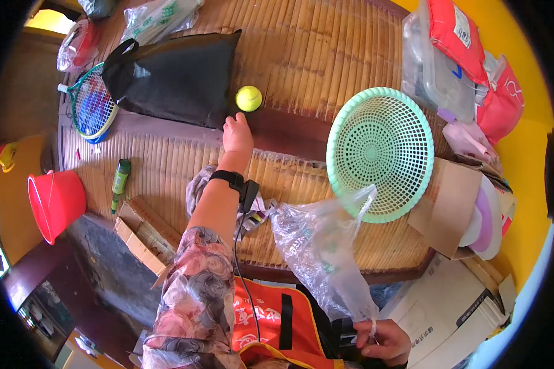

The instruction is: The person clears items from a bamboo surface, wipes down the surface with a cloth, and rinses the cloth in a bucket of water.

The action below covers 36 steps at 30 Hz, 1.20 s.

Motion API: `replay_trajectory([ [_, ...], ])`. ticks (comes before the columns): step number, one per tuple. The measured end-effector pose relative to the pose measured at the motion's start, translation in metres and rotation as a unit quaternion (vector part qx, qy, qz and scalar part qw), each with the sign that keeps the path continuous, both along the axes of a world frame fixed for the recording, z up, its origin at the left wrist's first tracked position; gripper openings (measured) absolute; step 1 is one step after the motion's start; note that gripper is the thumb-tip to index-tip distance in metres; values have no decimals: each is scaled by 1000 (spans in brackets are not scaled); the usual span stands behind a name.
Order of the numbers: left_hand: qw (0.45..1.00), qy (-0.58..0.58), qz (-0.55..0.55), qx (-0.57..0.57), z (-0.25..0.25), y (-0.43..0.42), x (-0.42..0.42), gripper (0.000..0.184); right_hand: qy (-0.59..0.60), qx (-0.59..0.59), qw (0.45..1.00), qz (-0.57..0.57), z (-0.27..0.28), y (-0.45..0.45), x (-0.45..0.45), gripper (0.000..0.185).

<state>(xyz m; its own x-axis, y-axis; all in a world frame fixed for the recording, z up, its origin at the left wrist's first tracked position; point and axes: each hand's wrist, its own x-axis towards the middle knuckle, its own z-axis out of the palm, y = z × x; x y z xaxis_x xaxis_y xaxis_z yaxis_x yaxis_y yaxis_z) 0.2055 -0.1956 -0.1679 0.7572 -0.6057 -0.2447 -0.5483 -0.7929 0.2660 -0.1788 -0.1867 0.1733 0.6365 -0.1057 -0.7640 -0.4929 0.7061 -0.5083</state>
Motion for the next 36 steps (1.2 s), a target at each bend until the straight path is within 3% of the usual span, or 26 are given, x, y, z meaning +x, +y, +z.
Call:
replay_trajectory([
  [3,998,-34,12,52,-4,0,2,16,51,14,998,-31,-2,7,-7,51],
  [8,998,-50,-7,44,-10,6,9,16,9,-28,998,-50,-4,9,-7,54],
  [11,1000,9,-2,-4,-1,13,5,13,8,-15,997,-74,-4,11,-8,54],
  [12,990,114,19,-80,29,12,-7,11,13,-13,997,-79,-5,12,-8,54],
  [15,864,423,71,-262,88,21,-56,10,-29,-23,998,-43,-10,8,-8,54],
  [18,675,678,17,-292,170,43,-125,20,-22,-24,999,-1,-8,5,-6,50],
  [19,638,718,0,-279,188,51,-150,17,-46,-44,998,6,-10,4,-6,54],
  [21,650,732,-128,-161,203,64,-182,17,-47,-37,998,-35,-12,6,-6,57],
  [24,678,674,-268,-116,188,80,-218,14,-46,-27,992,-117,-6,18,-1,63],
  [25,677,675,-269,-116,180,86,-228,14,-54,-22,979,-194,-6,22,2,64],
  [26,704,618,-338,-93,173,94,-236,15,-63,-17,960,-271,-7,24,3,65],
  [28,727,553,-402,-69,169,106,-244,17,-65,-7,954,-291,-7,26,2,63],
  [30,794,414,-442,-40,166,114,-242,20,-74,4,948,-309,-9,27,-2,61],
  [31,796,412,-442,-39,165,115,-240,20,-37,18,969,-244,-10,27,-10,59],
  [33,760,398,-490,-155,168,109,-226,18,-2,31,984,-177,-13,28,-20,56],
  [34,760,397,-490,-155,176,107,-214,18,16,43,987,-154,-13,30,-23,54],
  [36,638,695,-313,-109,215,73,-167,13,32,54,989,-131,-16,31,-29,52],
])
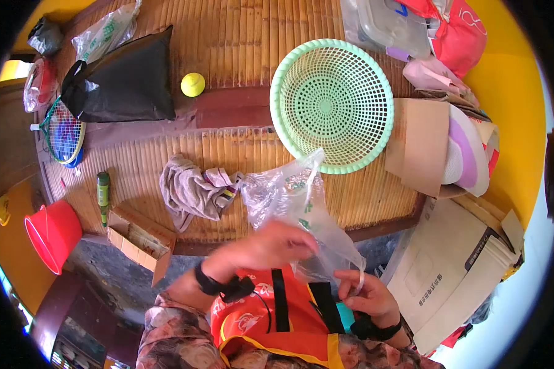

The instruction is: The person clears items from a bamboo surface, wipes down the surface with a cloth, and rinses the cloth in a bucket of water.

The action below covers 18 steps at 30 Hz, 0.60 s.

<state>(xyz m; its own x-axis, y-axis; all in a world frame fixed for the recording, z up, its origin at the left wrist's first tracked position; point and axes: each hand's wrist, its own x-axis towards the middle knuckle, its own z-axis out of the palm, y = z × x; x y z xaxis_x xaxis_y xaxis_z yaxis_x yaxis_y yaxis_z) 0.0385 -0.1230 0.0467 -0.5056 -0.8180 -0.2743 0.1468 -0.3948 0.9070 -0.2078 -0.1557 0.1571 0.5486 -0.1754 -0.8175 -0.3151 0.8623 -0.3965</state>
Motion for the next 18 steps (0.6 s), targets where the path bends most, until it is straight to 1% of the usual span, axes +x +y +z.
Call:
replay_trajectory([
  [1,983,-108,140,44,-15,-7,14,12,6,11,1000,-2,1,1,-3,52],
  [2,934,-213,275,85,-36,-19,25,12,11,21,1000,-5,2,2,-5,52],
  [3,863,-340,370,51,-57,-41,32,11,10,20,1000,-5,2,4,-7,52],
  [4,860,-353,369,25,-108,-48,35,11,15,24,1000,10,2,4,-9,52],
  [5,857,-392,335,-11,-150,-56,34,13,20,24,999,25,1,3,-10,52],
  [6,852,-427,299,-47,-182,-62,32,15,20,20,999,27,1,2,-10,52],
  [7,852,-426,300,-49,-205,-66,27,15,9,10,999,42,1,1,-11,52],
  [8,841,-460,281,-46,-223,-69,22,16,0,2,998,56,1,1,-12,52],
  [9,828,-495,262,-43,-228,-74,18,17,-21,-29,998,60,-2,4,-18,52],
  [10,828,-494,263,-44,-232,-79,15,17,-21,-30,997,61,-2,6,-20,52],
  [12,800,-542,255,-31,-238,-85,14,17,-22,-42,997,59,-4,8,-23,54],
  [15,786,-547,287,-28,-251,-89,10,14,-22,-33,998,50,-4,7,-25,53],
  [16,784,-549,287,-27,-235,-89,13,14,-25,-31,998,51,-4,6,-25,53],
  [17,801,-457,382,52,-217,-86,15,13,-21,-11,999,26,-2,5,-25,54],
  [18,801,-354,465,130,-194,-83,15,12,-17,9,1000,-2,1,6,-26,54],
])
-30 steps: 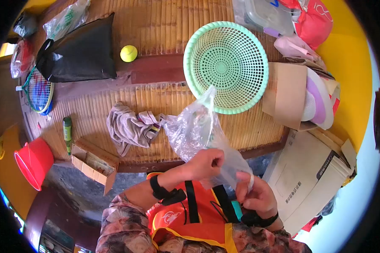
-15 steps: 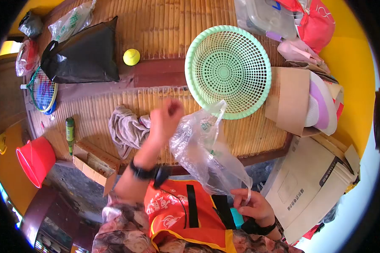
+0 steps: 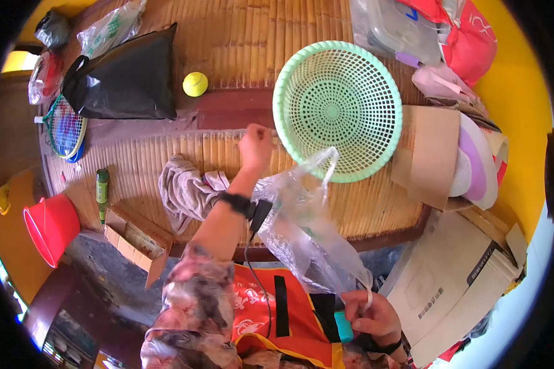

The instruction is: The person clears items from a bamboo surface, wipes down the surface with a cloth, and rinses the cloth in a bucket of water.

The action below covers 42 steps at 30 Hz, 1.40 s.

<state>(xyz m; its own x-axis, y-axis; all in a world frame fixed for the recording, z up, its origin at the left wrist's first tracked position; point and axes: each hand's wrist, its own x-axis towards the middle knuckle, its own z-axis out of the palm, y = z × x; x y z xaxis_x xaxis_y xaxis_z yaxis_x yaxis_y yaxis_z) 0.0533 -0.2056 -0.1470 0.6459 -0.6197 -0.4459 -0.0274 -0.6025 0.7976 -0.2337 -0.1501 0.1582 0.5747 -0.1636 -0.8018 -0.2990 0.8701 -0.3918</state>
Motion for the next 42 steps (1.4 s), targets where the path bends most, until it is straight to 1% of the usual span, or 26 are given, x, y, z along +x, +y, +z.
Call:
replay_trajectory([
  [1,993,50,61,-92,31,4,0,10,4,1,1000,-8,2,-2,2,54],
  [2,982,133,56,-126,68,15,-3,9,3,-10,1000,-1,3,-6,6,54],
  [4,982,104,-78,-137,145,42,-21,7,9,-17,1000,-1,10,-8,13,54],
  [5,959,129,-175,-179,160,61,-34,8,9,-20,1000,-17,13,-10,19,54],
  [7,901,156,-374,-157,187,79,-55,7,9,-1,999,-48,20,-16,30,53],
  [8,878,95,-435,-176,166,95,-74,8,3,-4,999,-46,21,-15,30,53],
  [10,871,41,-442,-212,163,98,-69,8,-5,-25,999,-48,17,-10,28,52],
  [12,916,179,-335,-129,154,90,-49,10,-17,-46,998,-47,12,-5,22,53],
  [14,994,67,-73,-53,107,75,-5,14,-21,-65,996,-49,10,-1,23,53],
  [15,998,-49,16,-41,107,55,22,11,4,-69,996,-61,11,-1,25,54],
  [16,984,-175,39,-8,70,49,54,11,29,-73,994,-73,11,0,27,54],
  [17,943,-330,12,-35,33,47,82,13,19,-70,994,-79,9,2,26,53],
  [19,913,-407,9,26,-14,45,117,11,14,-73,993,-90,11,7,30,53],
  [20,913,-407,12,22,-25,42,132,11,11,-79,991,-104,11,8,31,53],
  [23,907,-377,-100,157,-41,41,158,11,-2,-83,992,-90,8,8,29,53],
  [27,918,-353,-118,134,-22,42,156,12,3,-81,994,-77,9,4,32,56],
  [29,991,-130,25,27,17,38,125,8,-26,-73,996,-54,8,-1,34,56],
  [30,999,11,9,-40,59,38,100,7,-70,-68,995,-23,6,-4,36,56],
  [32,943,277,-76,-167,141,55,45,9,-54,-69,996,-35,10,-6,43,57],
  [33,913,352,-101,-180,173,64,15,4,-54,-74,995,-35,11,-8,47,58],
  [35,893,225,-367,-129,192,81,-21,5,-62,-87,994,-36,12,-8,51,58],
  [36,872,164,-450,-98,185,87,-36,8,-73,-99,992,-32,15,-9,53,58],
  [38,864,-68,-466,-179,145,119,-57,14,-53,-99,993,-40,25,-7,55,57],
  [39,862,-74,-467,-182,137,123,-56,14,-57,-90,994,-33,28,-6,54,55],
  [41,807,-315,-495,-58,132,124,-43,14,-64,-89,994,-28,33,-3,51,52],
  [42,844,-355,-399,-46,159,114,-34,14,-55,-111,992,-8,36,1,50,49],
])
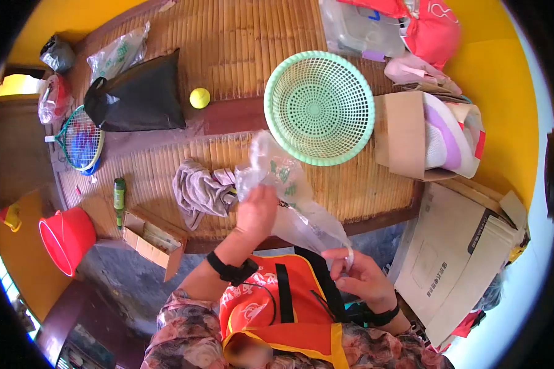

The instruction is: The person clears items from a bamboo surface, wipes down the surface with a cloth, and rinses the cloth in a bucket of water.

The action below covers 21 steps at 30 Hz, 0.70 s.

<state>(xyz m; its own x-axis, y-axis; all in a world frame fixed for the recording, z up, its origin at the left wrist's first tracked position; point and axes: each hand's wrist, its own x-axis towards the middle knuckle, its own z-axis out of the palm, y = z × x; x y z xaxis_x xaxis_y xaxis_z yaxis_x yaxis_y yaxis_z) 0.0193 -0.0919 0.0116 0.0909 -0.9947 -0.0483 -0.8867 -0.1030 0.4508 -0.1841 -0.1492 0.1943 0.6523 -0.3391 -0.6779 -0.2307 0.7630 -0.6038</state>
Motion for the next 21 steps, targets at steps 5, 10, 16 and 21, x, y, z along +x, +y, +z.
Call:
replay_trajectory([
  [5,954,-142,242,-107,45,-22,55,35,17,-67,996,64,23,15,-3,39],
  [10,864,369,275,204,12,-1,80,22,-45,-137,983,115,61,30,-2,33],
  [16,665,716,199,71,149,3,27,13,23,-219,972,83,112,35,-14,33],
  [21,875,464,-105,-85,312,17,-28,12,-44,-370,928,1,143,19,-7,26],
])
